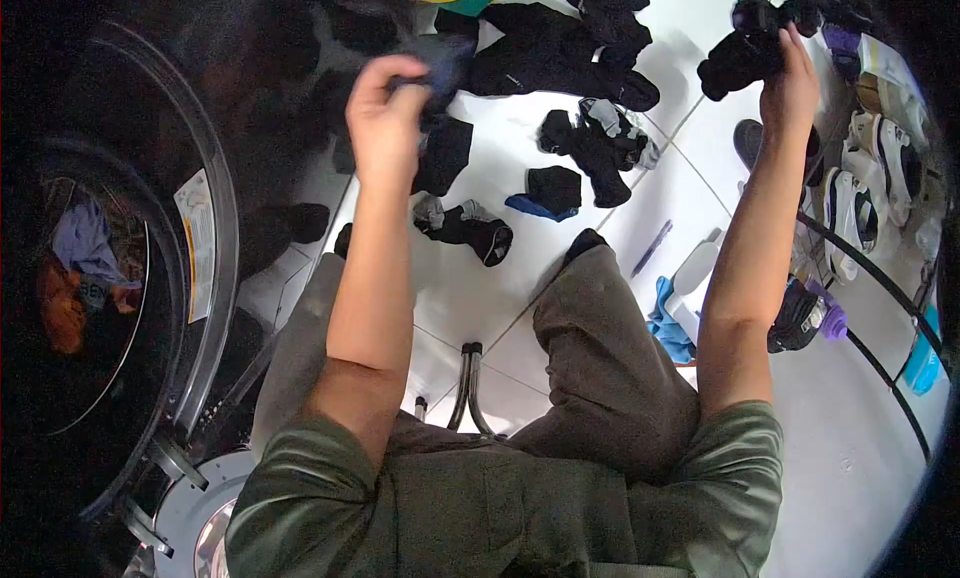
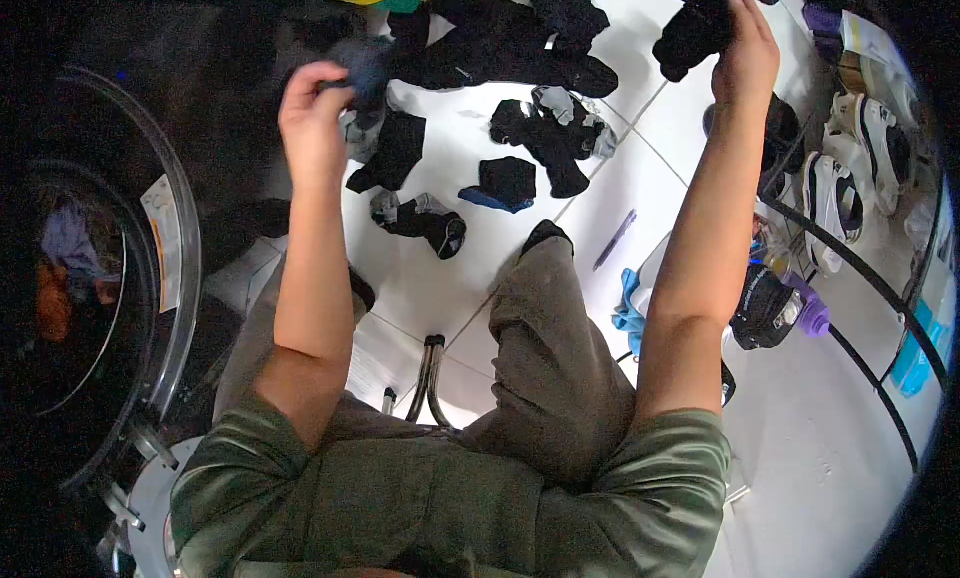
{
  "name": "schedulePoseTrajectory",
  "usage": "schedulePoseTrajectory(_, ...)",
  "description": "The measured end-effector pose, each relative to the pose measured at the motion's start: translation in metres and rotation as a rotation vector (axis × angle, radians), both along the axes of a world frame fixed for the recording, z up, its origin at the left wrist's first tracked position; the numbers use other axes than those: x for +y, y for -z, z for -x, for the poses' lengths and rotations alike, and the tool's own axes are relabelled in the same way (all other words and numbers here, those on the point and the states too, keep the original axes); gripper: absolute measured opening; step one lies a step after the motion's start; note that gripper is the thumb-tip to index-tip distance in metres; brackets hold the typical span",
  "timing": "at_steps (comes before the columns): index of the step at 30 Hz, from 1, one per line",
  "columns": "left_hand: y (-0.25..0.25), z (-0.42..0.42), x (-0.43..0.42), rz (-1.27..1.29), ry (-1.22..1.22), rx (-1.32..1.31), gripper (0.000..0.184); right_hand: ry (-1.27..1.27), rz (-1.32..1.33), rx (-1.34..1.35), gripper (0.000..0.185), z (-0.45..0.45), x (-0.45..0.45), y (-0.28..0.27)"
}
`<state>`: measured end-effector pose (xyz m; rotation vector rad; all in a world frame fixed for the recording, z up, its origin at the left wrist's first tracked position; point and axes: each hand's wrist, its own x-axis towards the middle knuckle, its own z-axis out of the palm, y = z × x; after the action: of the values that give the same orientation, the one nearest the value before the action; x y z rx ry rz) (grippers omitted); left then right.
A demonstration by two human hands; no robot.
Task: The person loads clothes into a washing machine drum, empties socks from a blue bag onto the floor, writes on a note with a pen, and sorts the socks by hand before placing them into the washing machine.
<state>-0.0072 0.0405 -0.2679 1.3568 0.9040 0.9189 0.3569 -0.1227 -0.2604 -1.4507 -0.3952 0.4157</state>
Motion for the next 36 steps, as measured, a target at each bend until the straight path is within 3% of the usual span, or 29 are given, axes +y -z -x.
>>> schedulePoseTrajectory(2,-0.017,-0.016,-0.017,0.134,0.318,0.050,0.038,0.006,0.264,-0.106,0.049,-0.010,0.006,0.021)
schedulePoseTrajectory(4,0.003,-0.016,-0.028,0.110,0.513,0.226,0.050,-0.072,0.651,-0.272,0.056,-0.001,0.014,0.044)
schedulePoseTrajectory(5,0.014,-0.010,-0.036,-0.003,0.503,0.346,0.051,-0.103,0.899,-0.551,0.060,0.006,0.020,0.051)
schedulePoseTrajectory(6,0.026,-0.002,-0.041,-0.118,0.494,0.465,0.052,-0.090,0.958,-0.791,0.053,0.027,0.029,0.058)
schedulePoseTrajectory(8,0.057,0.023,-0.039,-0.264,0.411,0.564,0.056,-0.303,0.861,-0.857,0.052,0.065,0.041,0.083)
schedulePoseTrajectory(10,0.088,0.048,-0.034,-0.643,-0.189,0.837,0.049,-0.435,0.880,-0.886,0.059,0.110,0.043,0.096)
schedulePoseTrajectory(14,0.127,0.087,-0.016,-0.361,-0.310,1.037,0.052,-0.649,1.113,-0.906,0.070,0.148,0.038,0.117)
schedulePoseTrajectory(16,0.128,0.094,-0.008,-0.241,-0.018,1.315,0.052,-0.749,1.200,-0.828,0.065,0.141,0.031,0.132)
schedulePoseTrajectory(17,0.127,0.094,0.001,-0.139,0.112,1.403,0.047,-0.685,1.024,-0.834,0.058,0.127,0.025,0.153)
schedulePoseTrajectory(18,0.129,0.093,0.009,-0.061,0.143,1.356,0.038,-0.622,0.851,-0.840,0.052,0.110,0.019,0.171)
schedulePoseTrajectory(20,0.103,0.082,0.027,-0.093,0.263,1.253,0.033,-0.385,0.723,-0.917,0.035,0.098,0.019,0.145)
schedulePoseTrajectory(22,0.079,0.078,0.033,-0.290,0.072,0.560,0.029,-0.344,0.718,-0.819,0.031,0.087,0.016,0.125)
schedulePoseTrajectory(24,0.029,0.076,0.031,0.311,-0.049,0.290,0.019,-0.282,0.803,-0.732,0.028,0.089,0.014,0.111)
schedulePoseTrajectory(26,0.016,0.086,0.029,0.527,-0.090,-0.121,0.024,-0.276,0.769,-0.718,0.027,0.109,0.014,0.099)
schedulePoseTrajectory(28,0.011,0.096,0.017,0.537,-0.087,-0.110,0.026,-0.365,0.670,-0.518,0.024,0.133,0.022,0.091)
schedulePoseTrajectory(30,0.021,0.103,0.009,0.553,-0.085,-0.096,0.028,-0.479,0.648,-0.654,0.022,0.166,0.030,0.081)
schedulePoseTrajectory(32,0.047,0.095,0.006,0.189,0.035,0.442,0.033,-0.668,0.630,-0.644,0.017,0.202,0.036,0.065)
schedulePoseTrajectory(34,0.082,0.083,0.012,-0.234,0.148,1.048,0.041,-0.902,0.641,-0.838,0.014,0.233,0.032,0.068)
schedulePoseTrajectory(36,0.113,0.070,0.009,-0.364,0.220,1.110,0.043,-1.291,0.555,-0.998,0.012,0.268,0.020,0.085)
